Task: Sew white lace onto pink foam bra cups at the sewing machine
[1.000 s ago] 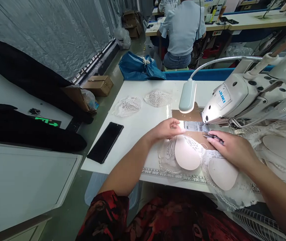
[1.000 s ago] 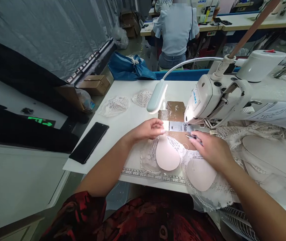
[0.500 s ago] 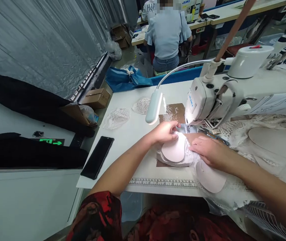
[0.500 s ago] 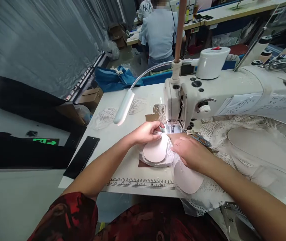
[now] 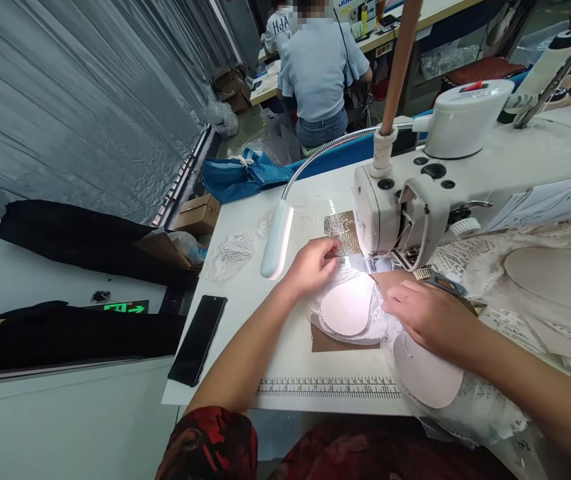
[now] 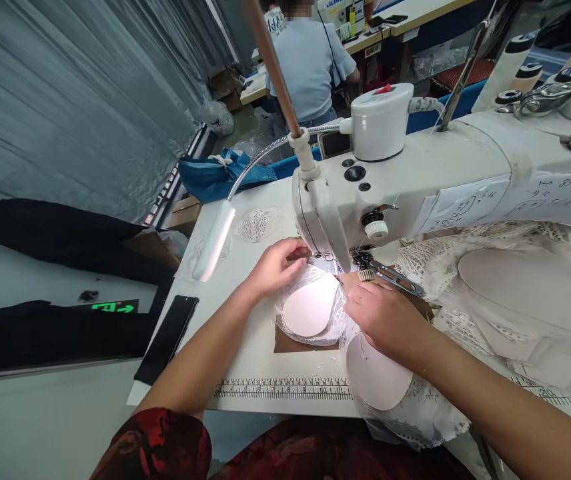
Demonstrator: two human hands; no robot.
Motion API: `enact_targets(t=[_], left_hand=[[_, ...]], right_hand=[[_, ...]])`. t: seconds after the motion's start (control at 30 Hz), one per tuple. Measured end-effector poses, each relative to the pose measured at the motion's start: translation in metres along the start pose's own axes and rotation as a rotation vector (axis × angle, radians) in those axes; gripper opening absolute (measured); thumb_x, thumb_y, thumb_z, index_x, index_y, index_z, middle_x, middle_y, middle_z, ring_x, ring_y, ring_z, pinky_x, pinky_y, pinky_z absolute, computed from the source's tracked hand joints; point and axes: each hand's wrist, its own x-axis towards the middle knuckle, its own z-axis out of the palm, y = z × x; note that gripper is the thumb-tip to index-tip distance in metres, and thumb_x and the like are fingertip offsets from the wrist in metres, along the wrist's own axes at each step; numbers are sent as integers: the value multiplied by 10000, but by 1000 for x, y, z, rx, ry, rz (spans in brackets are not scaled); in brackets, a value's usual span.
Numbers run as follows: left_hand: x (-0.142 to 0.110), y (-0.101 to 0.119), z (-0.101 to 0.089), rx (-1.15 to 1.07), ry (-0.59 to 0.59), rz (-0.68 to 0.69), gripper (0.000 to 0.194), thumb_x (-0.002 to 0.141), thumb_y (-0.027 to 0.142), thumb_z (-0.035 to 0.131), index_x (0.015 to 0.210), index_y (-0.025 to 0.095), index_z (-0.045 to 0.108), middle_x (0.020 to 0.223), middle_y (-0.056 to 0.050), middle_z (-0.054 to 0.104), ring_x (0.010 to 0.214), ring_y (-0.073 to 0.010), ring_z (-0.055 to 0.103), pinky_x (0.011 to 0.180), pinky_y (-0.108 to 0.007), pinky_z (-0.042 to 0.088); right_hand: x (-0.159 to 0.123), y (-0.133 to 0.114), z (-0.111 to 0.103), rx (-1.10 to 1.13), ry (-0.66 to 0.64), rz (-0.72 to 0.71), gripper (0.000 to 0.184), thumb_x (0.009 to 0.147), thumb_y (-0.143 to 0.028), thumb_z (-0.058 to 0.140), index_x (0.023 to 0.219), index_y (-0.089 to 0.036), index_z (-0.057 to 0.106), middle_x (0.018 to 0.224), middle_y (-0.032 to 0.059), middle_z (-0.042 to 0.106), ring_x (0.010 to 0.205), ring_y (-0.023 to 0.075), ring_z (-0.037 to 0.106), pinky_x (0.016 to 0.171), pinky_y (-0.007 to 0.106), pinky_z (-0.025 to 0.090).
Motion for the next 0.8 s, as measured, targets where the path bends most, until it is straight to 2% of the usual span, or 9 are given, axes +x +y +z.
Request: enact_targets(t=[0.07, 0.17, 0.27, 0.33, 0.43, 0.5, 0.63, 0.8], left_hand=[[-14, 16, 3, 87, 59, 34, 233, 889, 276, 533, 1083, 170, 605, 1115, -110, 636, 1058, -227, 596, 948, -354, 480], [-36, 35, 18, 211, -65, 119, 287, 904, 351, 545, 1120, 181, 627, 1182, -120, 632, 1116, -258, 587, 988, -389, 480], [-45, 36, 37, 280, -175, 191, 312, 912, 307, 524, 1154, 146, 637, 1259, -154, 615, 1140, -283, 591, 1004, -417, 483], [-43, 29, 44, 294, -178, 224, 327, 922, 263, 495, 1186, 123, 631, 1285, -168, 608, 1156, -285, 591, 1018, -429, 479], [-32, 16, 42, 321, -173, 304, 353, 931, 244, 478, 1214, 91, 622, 1299, -180, 607, 1170, -271, 596, 1028, -415, 481], [-25, 10, 37, 364, -189, 350, 352, 930, 235, 479, 1214, 87, 627, 1297, -168, 616, 1165, -260, 604, 1019, -403, 488], [-14, 7, 30, 469, -211, 386, 343, 928, 227, 479, 1214, 114, 631, 1296, -120, 632, 1171, -247, 603, 1012, -412, 480], [-7, 7, 27, 534, -271, 386, 350, 935, 215, 457, 1234, 125, 617, 1322, -109, 616, 1190, -238, 590, 1057, -454, 424]], right_hand=[[0, -1, -1, -1, 14, 14, 218, 772, -11, 483, 733, -182, 613, 765, 55, 579, 775, 208, 464, 693, 328, 303], [0, -2, -3, -24, 40, 16, 217, 793, -32, 486, 739, -182, 633, 763, 60, 590, 767, 210, 479, 692, 329, 306], [1, -2, -2, -64, 62, 42, 196, 811, -61, 496, 760, -174, 648, 761, 60, 601, 730, 204, 482, 678, 332, 307], [2, -3, -1, -81, 84, 60, 208, 814, -65, 496, 869, -163, 671, 817, 62, 629, 734, 203, 493, 687, 333, 313], [4, -4, 3, -123, 112, 69, 283, 800, -59, 506, 995, -176, 675, 839, 47, 638, 740, 204, 509, 690, 334, 312], [7, -5, 5, -156, 121, 92, 306, 787, -48, 510, 1002, -185, 679, 834, 42, 639, 748, 206, 522, 675, 332, 306], [13, -6, 3, -166, 115, 144, 366, 764, -29, 513, 1058, -171, 678, 973, 61, 673, 746, 185, 531, 614, 313, 294], [17, -6, -2, -163, 91, 181, 425, 727, -9, 502, 1075, -171, 685, 945, 56, 679, 646, 163, 478, 559, 301, 271]])
